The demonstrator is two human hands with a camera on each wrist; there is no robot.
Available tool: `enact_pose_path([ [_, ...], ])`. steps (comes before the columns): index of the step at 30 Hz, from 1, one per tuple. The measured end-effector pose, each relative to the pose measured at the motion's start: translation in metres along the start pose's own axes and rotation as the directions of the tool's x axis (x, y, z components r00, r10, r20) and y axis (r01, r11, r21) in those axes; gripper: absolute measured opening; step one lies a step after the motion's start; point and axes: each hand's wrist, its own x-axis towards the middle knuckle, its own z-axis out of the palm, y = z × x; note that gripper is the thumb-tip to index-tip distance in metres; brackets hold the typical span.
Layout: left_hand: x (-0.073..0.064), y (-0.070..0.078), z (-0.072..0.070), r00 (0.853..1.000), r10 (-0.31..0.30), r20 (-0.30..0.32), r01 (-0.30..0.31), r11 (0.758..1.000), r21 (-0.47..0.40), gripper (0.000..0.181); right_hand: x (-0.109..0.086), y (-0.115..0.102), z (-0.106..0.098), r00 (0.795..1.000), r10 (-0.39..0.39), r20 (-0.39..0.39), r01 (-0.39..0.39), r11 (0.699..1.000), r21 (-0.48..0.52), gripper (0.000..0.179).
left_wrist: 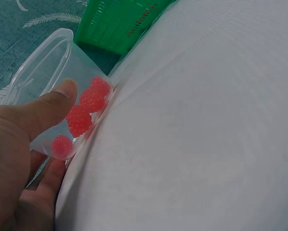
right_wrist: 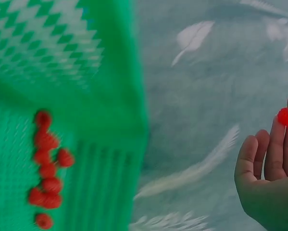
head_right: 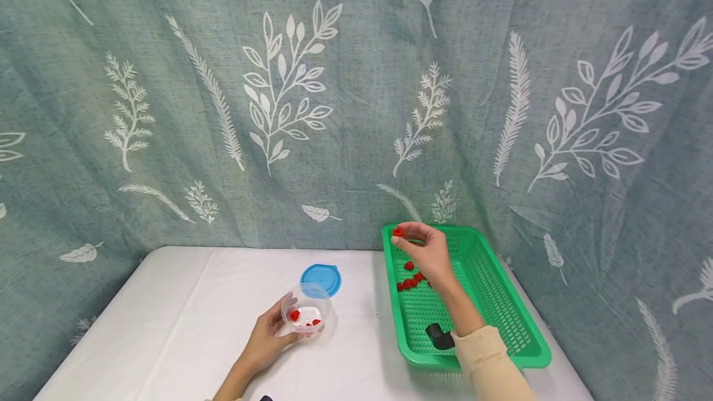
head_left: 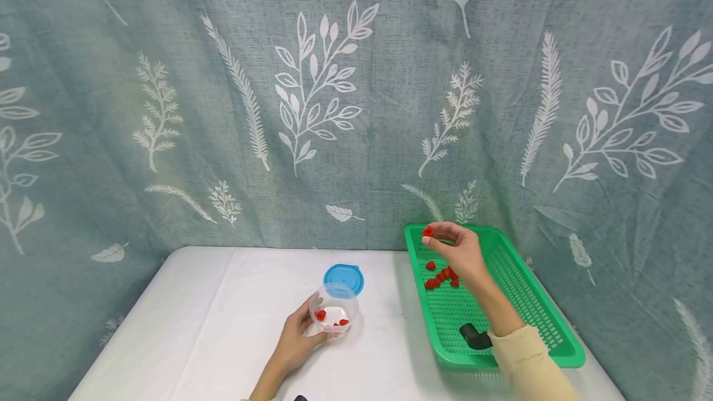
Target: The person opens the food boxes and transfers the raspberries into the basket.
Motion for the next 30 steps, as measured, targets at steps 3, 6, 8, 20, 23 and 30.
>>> enact_pose_path([
  [3,0.000,0.000,0.000,1.000,-0.005,-0.002,0.005,1.000,0.016,0.090,0.009,0.014,-0.007,0.999,0.051,-0.007,-0.051,0.998,-0.043,0.043],
  [6,0.000,0.001,-0.001,1.000,-0.002,-0.004,0.002,1.000,0.020,0.090,0.016,0.028,-0.011,0.996,0.091,0.012,-0.089,0.993,-0.075,0.043],
  [8,0.000,0.001,-0.001,1.000,0.003,-0.006,-0.003,1.000,0.018,0.090,0.020,0.037,-0.013,0.993,0.113,0.027,-0.110,0.989,-0.102,0.043],
  [20,0.001,-0.003,-0.001,1.000,-0.014,-0.005,0.014,0.999,0.035,0.091,0.039,0.086,-0.016,0.970,0.230,0.080,-0.211,0.959,-0.191,0.039],
  [23,0.001,-0.001,-0.001,1.000,-0.015,-0.002,0.015,0.999,0.033,0.092,0.042,0.092,-0.015,0.963,0.254,0.093,-0.231,0.950,-0.210,0.032],
  [30,0.000,-0.001,-0.001,1.000,-0.016,0.001,0.016,0.999,0.038,0.092,0.046,0.094,-0.017,0.959,0.252,0.131,-0.209,0.938,-0.275,0.028],
])
